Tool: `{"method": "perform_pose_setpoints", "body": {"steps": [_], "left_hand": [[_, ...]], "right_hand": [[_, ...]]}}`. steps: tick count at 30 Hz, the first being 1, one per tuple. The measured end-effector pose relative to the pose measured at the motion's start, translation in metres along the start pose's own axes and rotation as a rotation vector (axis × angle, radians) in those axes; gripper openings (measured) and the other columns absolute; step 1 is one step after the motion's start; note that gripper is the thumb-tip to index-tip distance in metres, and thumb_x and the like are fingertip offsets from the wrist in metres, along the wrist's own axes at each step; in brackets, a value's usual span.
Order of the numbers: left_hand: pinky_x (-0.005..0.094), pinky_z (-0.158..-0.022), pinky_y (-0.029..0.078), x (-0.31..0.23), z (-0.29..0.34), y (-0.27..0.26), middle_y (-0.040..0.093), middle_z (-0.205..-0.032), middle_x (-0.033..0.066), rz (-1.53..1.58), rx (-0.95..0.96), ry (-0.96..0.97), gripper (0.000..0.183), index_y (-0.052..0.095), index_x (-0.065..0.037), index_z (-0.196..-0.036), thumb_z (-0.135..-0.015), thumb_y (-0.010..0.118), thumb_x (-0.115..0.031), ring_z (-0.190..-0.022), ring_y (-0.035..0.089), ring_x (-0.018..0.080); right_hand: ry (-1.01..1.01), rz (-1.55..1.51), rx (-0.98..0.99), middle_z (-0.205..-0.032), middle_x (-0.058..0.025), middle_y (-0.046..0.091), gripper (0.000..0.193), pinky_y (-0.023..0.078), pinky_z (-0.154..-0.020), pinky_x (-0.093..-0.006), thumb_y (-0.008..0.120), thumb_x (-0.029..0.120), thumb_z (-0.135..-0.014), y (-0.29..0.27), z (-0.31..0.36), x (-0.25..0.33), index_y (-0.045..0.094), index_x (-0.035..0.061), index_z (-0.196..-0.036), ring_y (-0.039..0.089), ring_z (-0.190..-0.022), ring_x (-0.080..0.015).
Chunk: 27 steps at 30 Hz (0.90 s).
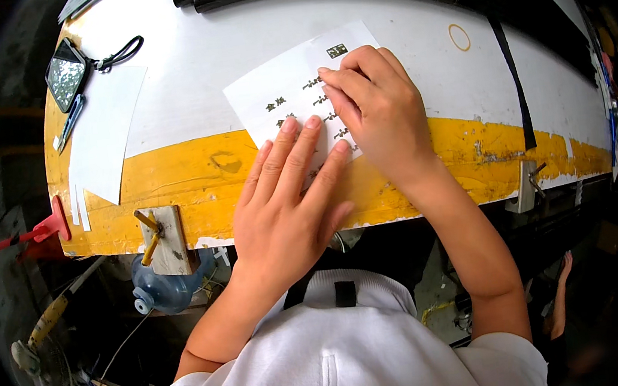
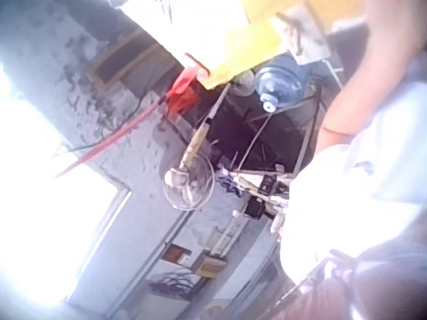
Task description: The person picks up a small adhesive label from a sheet and carefully applies it to the end of a long black pole. The person then smooths the label by hand before setting the pole aside.
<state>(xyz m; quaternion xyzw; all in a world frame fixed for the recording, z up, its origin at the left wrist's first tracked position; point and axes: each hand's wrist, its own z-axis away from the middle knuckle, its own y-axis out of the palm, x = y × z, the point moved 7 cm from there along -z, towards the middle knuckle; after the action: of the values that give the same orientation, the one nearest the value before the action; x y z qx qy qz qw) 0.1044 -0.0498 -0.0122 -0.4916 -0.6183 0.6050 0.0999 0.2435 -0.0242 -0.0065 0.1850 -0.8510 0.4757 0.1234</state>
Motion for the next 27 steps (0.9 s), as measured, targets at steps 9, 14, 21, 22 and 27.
{"method": "perform_pose_setpoints", "body": {"steps": [9,14,21,22,27], "left_hand": [[0.0437,-0.108,0.038,0.000,0.000,-0.001,0.049,-0.142,0.0145,0.022,-0.001,-0.002,0.054,0.059,-0.015,-0.131,-0.081,0.070,-0.030,-0.133,0.046,0.0336],[0.0432,-0.108,0.038,0.000,0.000,-0.001,0.050,-0.141,0.0144,0.021,-0.018,0.005,0.053,0.059,-0.015,-0.130,-0.080,0.071,-0.029,-0.132,0.046,0.0336],[0.0424,-0.109,0.038,-0.001,0.002,-0.002,0.051,-0.140,0.0126,0.008,-0.046,0.003,0.054,0.060,-0.016,-0.128,-0.077,0.073,-0.027,-0.133,0.046,0.0317],[0.0423,-0.109,0.038,-0.001,0.002,-0.002,0.051,-0.140,0.0125,0.002,-0.049,0.003,0.054,0.060,-0.017,-0.128,-0.077,0.073,-0.027,-0.133,0.046,0.0316],[0.0419,-0.109,0.038,-0.005,0.001,-0.004,0.050,-0.141,0.0125,-0.011,-0.061,0.019,0.052,0.060,-0.017,-0.128,-0.078,0.073,-0.026,-0.133,0.046,0.0315]], "right_hand": [[0.265,-0.109,0.073,-0.087,-0.0037,0.058,0.015,0.049,-0.067,-0.0315,0.073,0.006,-0.080,0.001,-0.005,-0.015,0.068,0.0047,-0.094,0.058,-0.076,-0.0188],[0.332,-0.255,0.110,-0.088,-0.0049,0.059,0.008,0.049,-0.066,-0.0304,0.070,0.006,-0.084,0.008,-0.011,-0.023,0.065,0.0047,-0.090,0.061,-0.078,-0.0189],[0.258,-0.220,0.066,-0.087,-0.0073,0.062,0.010,0.049,-0.066,-0.0296,0.063,0.009,-0.090,0.007,-0.006,-0.020,0.058,0.0010,-0.094,0.062,-0.073,-0.0195],[0.303,-0.268,0.072,-0.087,-0.0073,0.062,0.010,0.049,-0.066,-0.0296,0.062,0.009,-0.091,0.005,-0.003,-0.019,0.058,0.0005,-0.095,0.061,-0.071,-0.0189],[0.601,-0.640,0.060,-0.084,-0.0044,0.062,0.008,0.049,-0.067,-0.0273,0.061,0.007,-0.093,-0.011,0.009,-0.009,0.058,-0.0002,-0.096,0.060,-0.073,-0.0129]]}}
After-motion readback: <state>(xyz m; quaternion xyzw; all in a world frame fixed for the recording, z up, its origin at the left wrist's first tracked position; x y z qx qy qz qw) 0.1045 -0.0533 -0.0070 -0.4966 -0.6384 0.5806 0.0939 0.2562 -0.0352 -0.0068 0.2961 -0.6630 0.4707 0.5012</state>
